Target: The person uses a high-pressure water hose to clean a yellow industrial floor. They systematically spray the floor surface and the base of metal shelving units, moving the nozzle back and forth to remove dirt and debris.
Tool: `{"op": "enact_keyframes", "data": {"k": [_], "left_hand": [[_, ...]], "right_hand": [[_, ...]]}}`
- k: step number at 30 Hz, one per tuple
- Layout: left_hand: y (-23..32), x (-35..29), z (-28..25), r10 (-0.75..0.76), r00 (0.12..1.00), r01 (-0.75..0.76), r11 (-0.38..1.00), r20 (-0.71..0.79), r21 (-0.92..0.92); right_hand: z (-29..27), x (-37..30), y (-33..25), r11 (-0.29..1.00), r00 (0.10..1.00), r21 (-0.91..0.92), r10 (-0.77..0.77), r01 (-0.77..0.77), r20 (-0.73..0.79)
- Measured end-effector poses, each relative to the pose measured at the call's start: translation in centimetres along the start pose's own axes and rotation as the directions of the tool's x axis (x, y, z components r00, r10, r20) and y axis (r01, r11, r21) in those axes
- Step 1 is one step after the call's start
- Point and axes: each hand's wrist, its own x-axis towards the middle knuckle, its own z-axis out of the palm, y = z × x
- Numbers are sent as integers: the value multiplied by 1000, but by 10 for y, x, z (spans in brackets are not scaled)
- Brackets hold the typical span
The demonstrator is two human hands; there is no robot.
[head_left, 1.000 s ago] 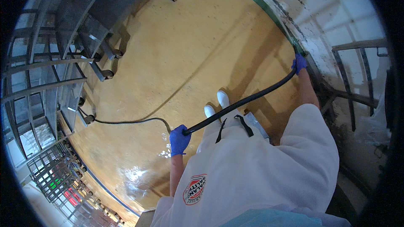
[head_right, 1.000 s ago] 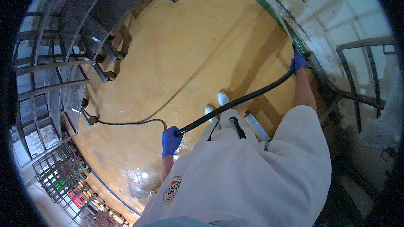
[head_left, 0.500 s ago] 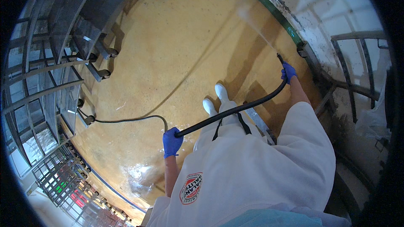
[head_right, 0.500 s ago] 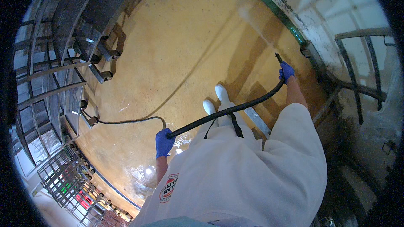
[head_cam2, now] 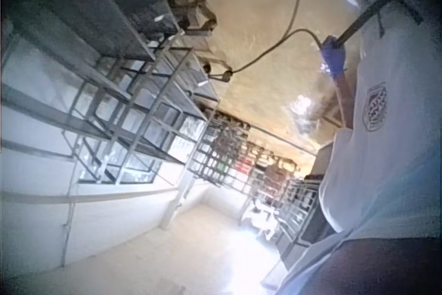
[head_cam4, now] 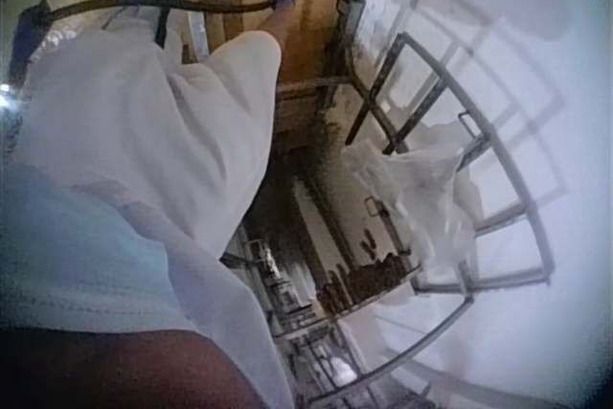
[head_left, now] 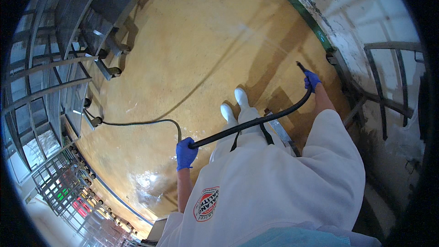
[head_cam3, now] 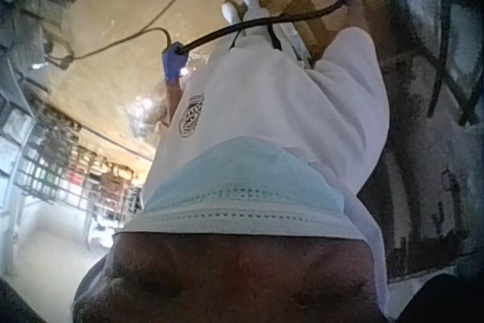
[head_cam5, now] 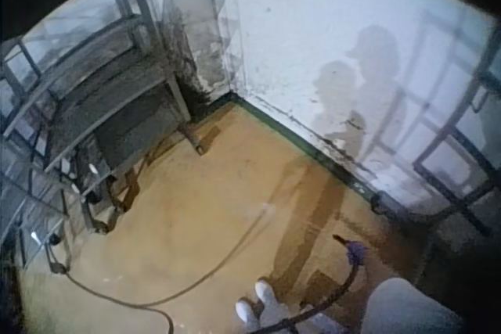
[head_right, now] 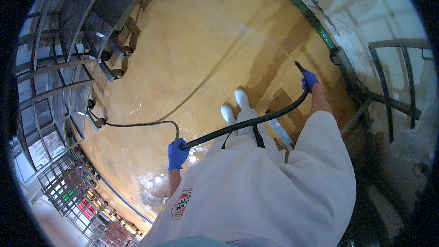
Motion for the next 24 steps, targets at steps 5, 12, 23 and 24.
{"op": "enact_keyframes", "data": {"k": [5, 12, 23, 24], "left_hand": [[-4, -6, 8, -29, 1000, 29, 1000, 10, 10], [-32, -23, -21, -165, 986, 165, 985, -23, 42], [-49, -34, -48, -242, 969, 245, 967, -50, 69], [-64, -35, -38, -186, 981, 189, 978, -48, 85]], "right_hand": [[0, 4, 26, 996, 994, -70, 49, -56, -93], [73, 39, 99, 819, 956, -551, 269, -162, 119], [90, 81, 167, 927, 990, -373, 18, 35, 138], [69, 79, 145, 524, 971, -818, -106, 237, 213]]}}
